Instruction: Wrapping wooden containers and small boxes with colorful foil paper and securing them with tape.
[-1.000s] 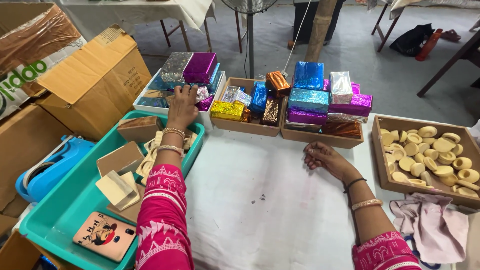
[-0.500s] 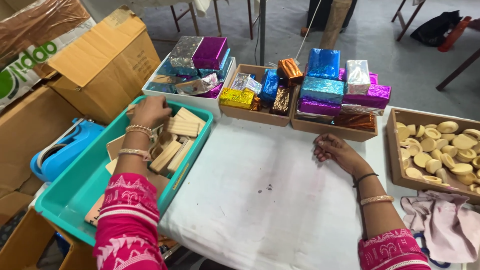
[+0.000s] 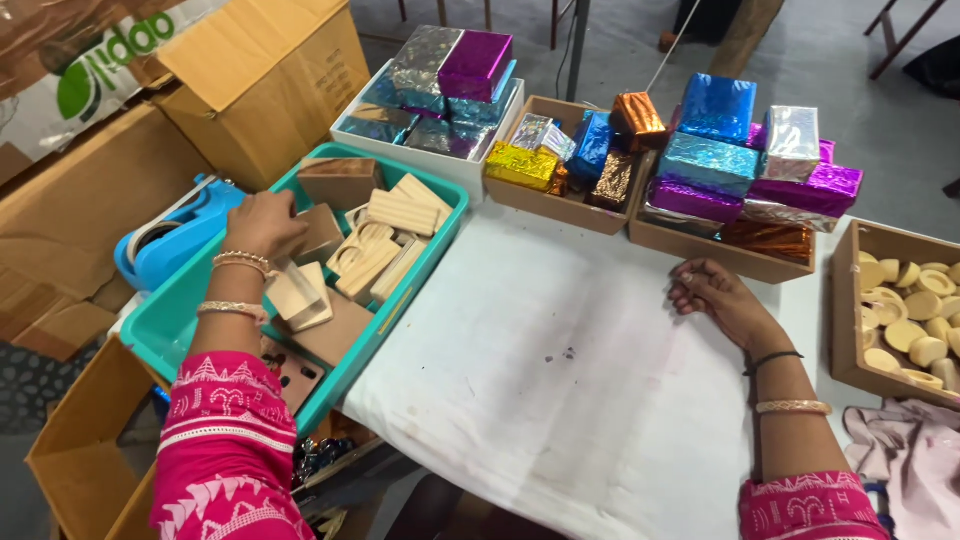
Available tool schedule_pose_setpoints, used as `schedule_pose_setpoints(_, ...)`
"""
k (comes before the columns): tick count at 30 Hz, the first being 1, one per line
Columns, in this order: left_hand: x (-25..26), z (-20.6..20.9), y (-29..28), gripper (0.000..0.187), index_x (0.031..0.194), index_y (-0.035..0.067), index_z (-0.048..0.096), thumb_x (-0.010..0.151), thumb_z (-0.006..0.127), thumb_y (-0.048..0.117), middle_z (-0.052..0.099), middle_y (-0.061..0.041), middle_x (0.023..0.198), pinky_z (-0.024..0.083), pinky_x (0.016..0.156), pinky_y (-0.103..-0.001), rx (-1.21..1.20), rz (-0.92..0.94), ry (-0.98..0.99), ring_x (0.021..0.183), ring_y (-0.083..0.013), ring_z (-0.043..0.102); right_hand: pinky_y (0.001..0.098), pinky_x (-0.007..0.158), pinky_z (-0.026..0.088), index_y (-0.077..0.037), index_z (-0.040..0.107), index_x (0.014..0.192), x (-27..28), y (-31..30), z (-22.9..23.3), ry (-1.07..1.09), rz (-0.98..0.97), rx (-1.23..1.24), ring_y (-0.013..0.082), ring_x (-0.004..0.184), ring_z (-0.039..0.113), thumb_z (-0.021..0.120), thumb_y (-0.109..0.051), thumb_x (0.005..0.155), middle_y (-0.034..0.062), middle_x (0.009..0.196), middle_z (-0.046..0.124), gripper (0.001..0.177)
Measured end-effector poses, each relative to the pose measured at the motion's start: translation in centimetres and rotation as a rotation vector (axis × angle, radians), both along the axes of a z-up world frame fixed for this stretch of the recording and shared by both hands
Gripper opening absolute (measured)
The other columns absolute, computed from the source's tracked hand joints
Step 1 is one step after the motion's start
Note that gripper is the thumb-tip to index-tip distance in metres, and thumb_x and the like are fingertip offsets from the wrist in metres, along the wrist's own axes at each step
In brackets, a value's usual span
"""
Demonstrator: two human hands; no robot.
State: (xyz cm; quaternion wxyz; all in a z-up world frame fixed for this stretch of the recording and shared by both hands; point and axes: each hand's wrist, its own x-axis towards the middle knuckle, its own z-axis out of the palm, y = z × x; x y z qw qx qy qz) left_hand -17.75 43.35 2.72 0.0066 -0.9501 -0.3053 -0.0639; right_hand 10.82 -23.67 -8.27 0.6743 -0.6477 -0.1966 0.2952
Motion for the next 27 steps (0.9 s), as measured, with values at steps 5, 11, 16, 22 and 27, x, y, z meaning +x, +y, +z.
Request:
schedule_pose_setpoints(5,-2.0,-3.6,3.7,0.072,0.131,0.014,0.063,0.073,0.082,0.053,0.061,-0.02,0.133,0.049,0.101,-0.052,-0.133,0.03,0.092,0.125,-0.0417,0.056,0.0325,0.075,0.056,-0.001,0.058,0.122,-0.2,0.1,0.3,-0.008,-0.014,-0.017,0.0193,0.085,0.067,0.054,-0.016,0.104,0.0121,0.097,0.068,0.024)
schedule_pose_setpoints(11,-1.7,-4.7,3.3,0.109,0.155,0.022,0.041,0.062,0.085,0.057,0.041,-0.018,0.153,0.035,0.115,-0.057,-0.304,0.057,0.11,0.137,-0.0483,0.036,0.0318,0.075,0.057,0.001,0.059,0.123,-0.6,0.3,0.6,-0.027,-0.02,-0.034,0.0189,0.085,0.067,0.053,-0.015,0.105,0.0125,0.097,0.068,0.025)
schedule_pose_setpoints(16,-1.6,-5.3,1.9,0.119,0.157,0.023,0.039,0.052,0.091,0.047,0.032,-0.021,0.158,0.037,0.112,-0.061,-0.258,0.101,0.092,0.138,-0.0576,0.028,0.0313,0.075,0.057,0.0,0.059,0.123,-0.7,0.4,0.5,-0.031,-0.025,-0.05,0.018,0.086,0.067,0.053,-0.014,0.105,0.0117,0.098,0.068,0.025)
schedule_pose_setpoints(22,-1.9,-3.1,-0.9,0.104,0.138,0.011,0.049,0.047,0.095,0.032,0.04,-0.024,0.142,0.05,0.098,-0.059,-0.156,0.049,-0.077,0.126,-0.0545,0.038,0.0315,0.075,0.056,0.0,0.059,0.122,-0.8,0.4,0.8,-0.04,-0.056,-0.04,0.0183,0.085,0.067,0.054,-0.014,0.104,0.0115,0.097,0.068,0.023)
schedule_pose_setpoints(27,-1.9,-0.7,-2.5,0.11,0.146,0.009,0.048,0.05,0.095,0.036,0.047,-0.02,0.133,0.05,0.092,-0.057,0.201,-0.031,-0.239,0.122,-0.0448,0.045,0.0317,0.074,0.057,-0.001,0.057,0.117,-1.1,0.6,1.1,-0.02,-0.029,-0.021,0.0175,0.082,0.066,0.054,-0.014,0.104,0.0104,0.095,0.067,0.019)
